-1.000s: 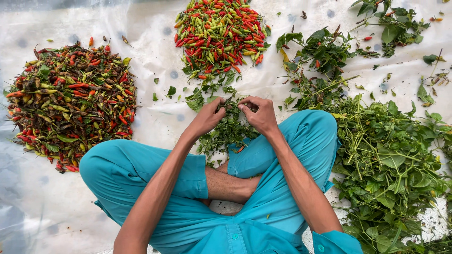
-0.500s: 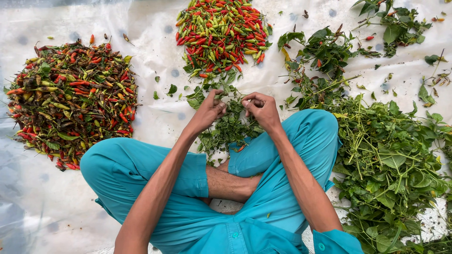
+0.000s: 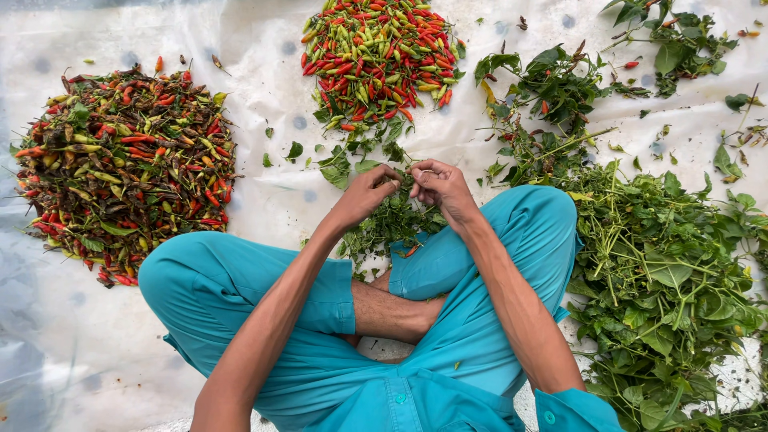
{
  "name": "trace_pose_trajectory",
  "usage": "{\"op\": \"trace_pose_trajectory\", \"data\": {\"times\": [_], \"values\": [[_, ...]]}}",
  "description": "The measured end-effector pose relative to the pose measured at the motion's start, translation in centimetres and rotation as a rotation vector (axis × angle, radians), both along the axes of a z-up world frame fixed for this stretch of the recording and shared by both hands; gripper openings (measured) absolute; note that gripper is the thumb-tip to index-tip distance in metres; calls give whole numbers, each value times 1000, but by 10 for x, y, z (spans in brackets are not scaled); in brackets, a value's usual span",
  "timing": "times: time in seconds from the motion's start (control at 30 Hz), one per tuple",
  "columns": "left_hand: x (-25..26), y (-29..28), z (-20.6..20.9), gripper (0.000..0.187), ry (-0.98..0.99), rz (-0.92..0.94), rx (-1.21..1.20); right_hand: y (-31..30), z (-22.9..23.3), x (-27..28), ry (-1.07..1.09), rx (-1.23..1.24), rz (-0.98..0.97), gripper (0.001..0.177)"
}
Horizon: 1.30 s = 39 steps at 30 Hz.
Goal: The person sits cross-legged on a white tarp outdoors and sorts harvested chilies by hand. They separate red and green chilies from stems and leaves, placing the chilies into piles and discarding the plant debris.
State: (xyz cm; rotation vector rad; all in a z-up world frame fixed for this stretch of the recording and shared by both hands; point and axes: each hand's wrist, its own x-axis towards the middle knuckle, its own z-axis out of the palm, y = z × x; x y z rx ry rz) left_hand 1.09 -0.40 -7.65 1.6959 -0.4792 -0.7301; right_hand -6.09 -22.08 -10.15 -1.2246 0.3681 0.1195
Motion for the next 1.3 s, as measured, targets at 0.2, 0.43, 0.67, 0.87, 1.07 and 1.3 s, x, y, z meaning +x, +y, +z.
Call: {"op": "trace_pose_trajectory", "data": {"times": [0.2, 0.43, 0.67, 0.87, 1.07, 1.3], "values": [[8, 18, -17, 32, -64, 117, 112, -29, 29, 1, -60, -520, -86, 16], [-6, -9, -48, 31, -131, -78, 109, -61, 9, -1, 1, -900, -96, 13], [-15, -62, -51, 20, -542, -96, 329, -65, 2, 4, 23, -839, -312, 17], [8, -84, -58, 29, -599, -93, 428, -61, 2, 3, 40, -702, -391, 20], [20, -52, -47, 22, 1, 19, 87, -58, -1, 7, 39, -709, -320, 20], [12, -1, -70, 13, 305, 19, -163, -12, 14, 8, 6, -614, -92, 20]]}}
